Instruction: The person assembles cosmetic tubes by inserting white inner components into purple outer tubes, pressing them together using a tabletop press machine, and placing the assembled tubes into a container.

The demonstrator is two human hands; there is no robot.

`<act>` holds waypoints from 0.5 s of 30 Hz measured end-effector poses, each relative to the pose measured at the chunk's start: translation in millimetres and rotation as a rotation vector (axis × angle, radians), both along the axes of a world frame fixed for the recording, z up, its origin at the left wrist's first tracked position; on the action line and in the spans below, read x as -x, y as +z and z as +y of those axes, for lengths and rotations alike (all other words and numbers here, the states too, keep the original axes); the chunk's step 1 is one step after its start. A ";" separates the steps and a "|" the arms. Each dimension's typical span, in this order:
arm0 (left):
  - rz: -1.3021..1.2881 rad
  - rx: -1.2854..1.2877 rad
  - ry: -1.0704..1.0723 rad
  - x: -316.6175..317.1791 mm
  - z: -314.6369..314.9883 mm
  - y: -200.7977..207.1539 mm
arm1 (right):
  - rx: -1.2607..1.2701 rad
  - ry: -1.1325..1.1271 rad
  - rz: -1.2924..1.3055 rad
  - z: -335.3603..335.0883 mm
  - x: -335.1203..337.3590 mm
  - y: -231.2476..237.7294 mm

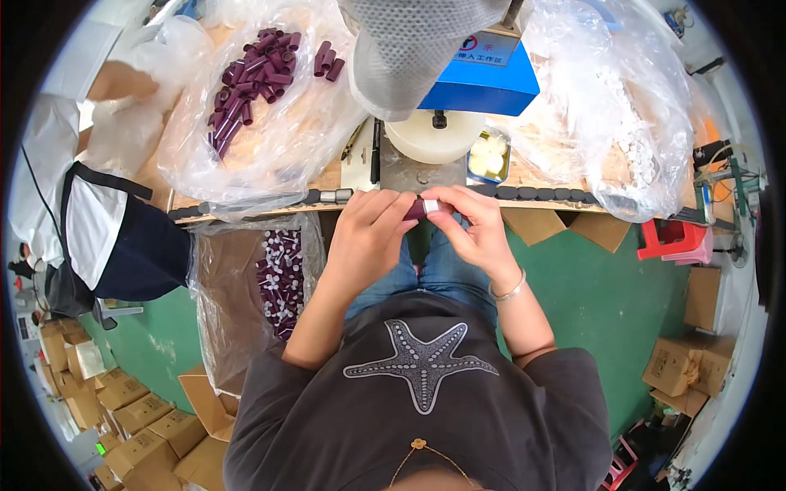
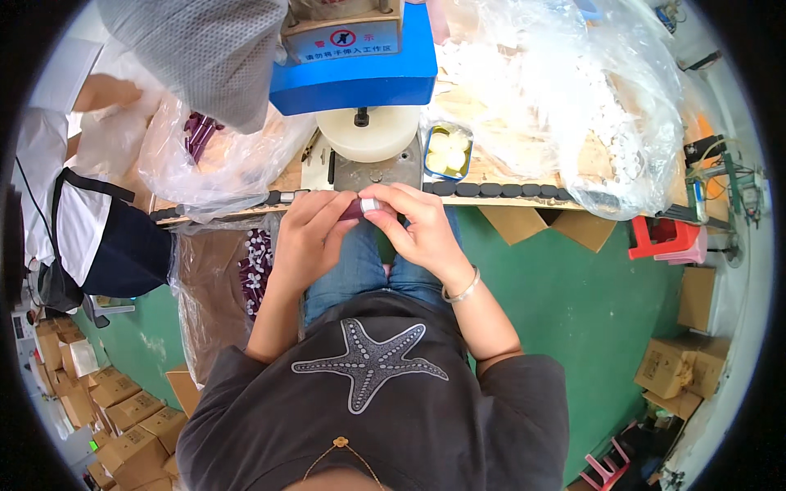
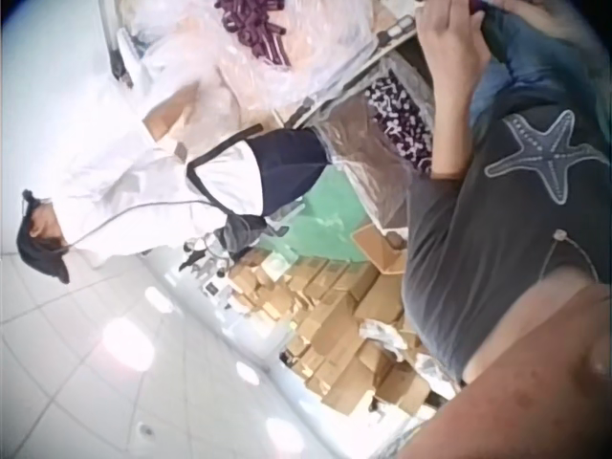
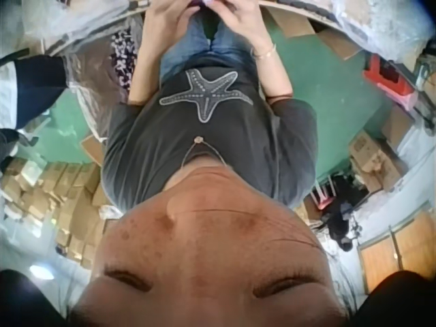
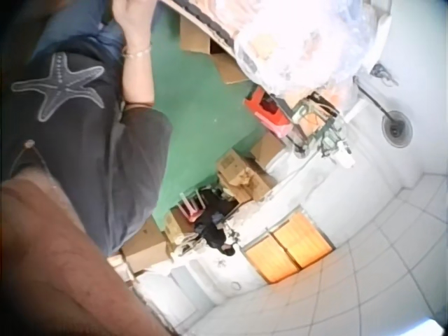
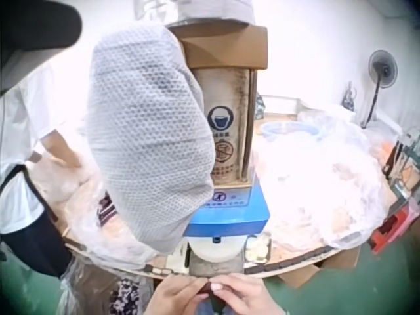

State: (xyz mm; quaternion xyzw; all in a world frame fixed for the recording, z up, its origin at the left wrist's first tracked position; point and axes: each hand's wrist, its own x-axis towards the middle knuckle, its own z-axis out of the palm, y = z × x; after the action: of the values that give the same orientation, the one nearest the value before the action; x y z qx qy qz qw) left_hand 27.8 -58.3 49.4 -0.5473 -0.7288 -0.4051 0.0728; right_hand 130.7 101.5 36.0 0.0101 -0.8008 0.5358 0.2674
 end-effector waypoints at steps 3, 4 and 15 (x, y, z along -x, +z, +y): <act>0.036 0.015 0.037 -3.5 -0.6 -2.3 | 0.025 -0.016 -0.029 -3.3 0.5 -3.1; 0.043 0.030 0.058 -4.7 -0.6 -3.8 | 0.060 -0.035 -0.043 -4.4 0.5 -5.3; 0.036 -0.029 0.161 -9.5 -15.1 -24.5 | 0.562 0.080 -0.420 0.9 0.6 -9.5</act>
State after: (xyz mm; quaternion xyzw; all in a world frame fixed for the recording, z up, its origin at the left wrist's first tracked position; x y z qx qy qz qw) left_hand 37.3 -73.4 24.9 -0.4928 -0.7631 -0.3985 0.1262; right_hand 130.1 102.4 26.5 -0.1428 -0.6586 0.7357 0.0680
